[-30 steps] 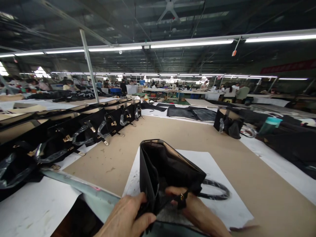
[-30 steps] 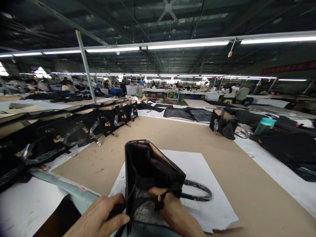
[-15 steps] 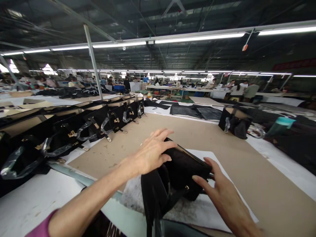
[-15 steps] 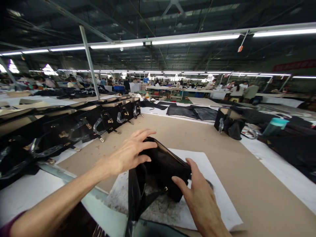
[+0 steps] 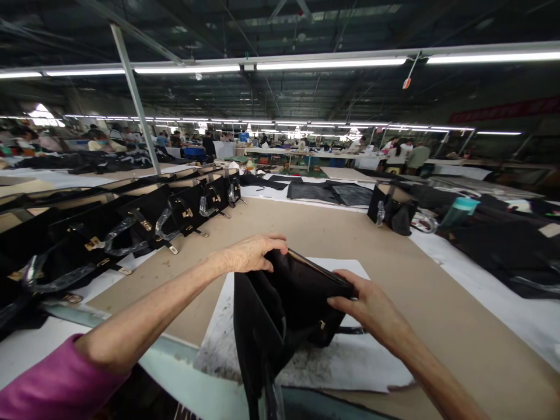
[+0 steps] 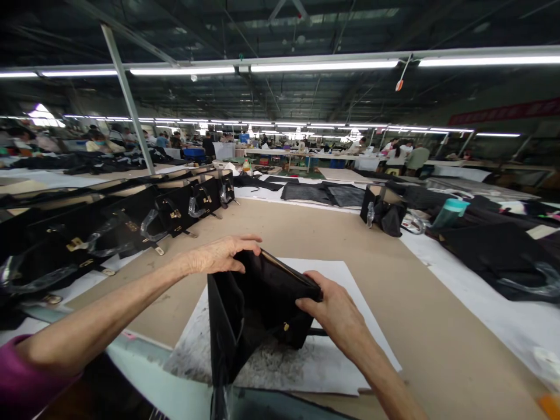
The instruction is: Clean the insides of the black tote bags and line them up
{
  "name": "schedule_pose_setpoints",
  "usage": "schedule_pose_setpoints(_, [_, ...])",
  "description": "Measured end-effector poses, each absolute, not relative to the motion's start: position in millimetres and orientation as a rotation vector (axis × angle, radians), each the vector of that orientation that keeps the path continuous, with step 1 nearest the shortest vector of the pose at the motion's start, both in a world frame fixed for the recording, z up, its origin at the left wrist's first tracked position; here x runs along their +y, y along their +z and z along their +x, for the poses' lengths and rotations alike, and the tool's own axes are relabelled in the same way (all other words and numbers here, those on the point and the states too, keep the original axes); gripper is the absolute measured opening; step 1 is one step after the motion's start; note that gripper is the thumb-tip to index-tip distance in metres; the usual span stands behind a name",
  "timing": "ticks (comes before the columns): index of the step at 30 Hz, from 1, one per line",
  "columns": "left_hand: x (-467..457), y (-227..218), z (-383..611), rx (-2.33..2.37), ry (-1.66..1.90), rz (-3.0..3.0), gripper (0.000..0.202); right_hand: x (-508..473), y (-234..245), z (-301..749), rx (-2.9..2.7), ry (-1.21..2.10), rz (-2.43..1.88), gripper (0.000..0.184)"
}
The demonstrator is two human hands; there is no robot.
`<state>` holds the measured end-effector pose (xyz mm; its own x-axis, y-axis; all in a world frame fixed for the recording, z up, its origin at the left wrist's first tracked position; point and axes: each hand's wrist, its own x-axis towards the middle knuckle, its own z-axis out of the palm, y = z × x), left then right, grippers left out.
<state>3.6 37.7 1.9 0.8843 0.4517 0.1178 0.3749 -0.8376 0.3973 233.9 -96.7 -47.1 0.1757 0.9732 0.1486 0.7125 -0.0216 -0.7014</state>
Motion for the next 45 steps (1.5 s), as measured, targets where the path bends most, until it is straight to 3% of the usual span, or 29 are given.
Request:
schedule_pose_setpoints(6, [29.2,5.1,-29.6,0.681,0.259,2.682,0.064,-89.8,-22.6,249.3,-1.828,0.932,-1.594,0.039])
schedule_pose_setpoints(13, [26.9,6.8,-25.4,0.580,0.246,2.772,0.076,-85.2,-22.9,270.2,-1.896,1.028,-1.603,0.047])
schedule_pose_setpoints(17, [28.2,8.5,-13.2,0.553,0.235,2.862,0.068,-84.4,-32.9,269.2,-1.844,0.983,-1.614,0.046])
schedule_pose_setpoints(28, [31.0,7.9,8.6,0.637,0.191,2.813,0.022,-93.0,-30.3,261.6,-1.824,0.973,-1.545,0.050])
schedule_pose_setpoints(33, [34.9,-1.0,2.9,0.652,0.354,2.773,0.021,-91.7,-30.3,261.6,-1.819,0.984,-1.523,0.050])
schedule_pose_setpoints(39, [35.4,-5.4,5.7,0.700,0.365,2.707,0.005,-91.6,-31.4,262.9,-1.826,0.971,-1.512,0.045])
schedule_pose_setpoints(45, [26.0,-5.8,7.9,1.033,0.481,2.665,0.018,-87.9,-37.0,268.8,-1.759,0.906,-1.522,0.039])
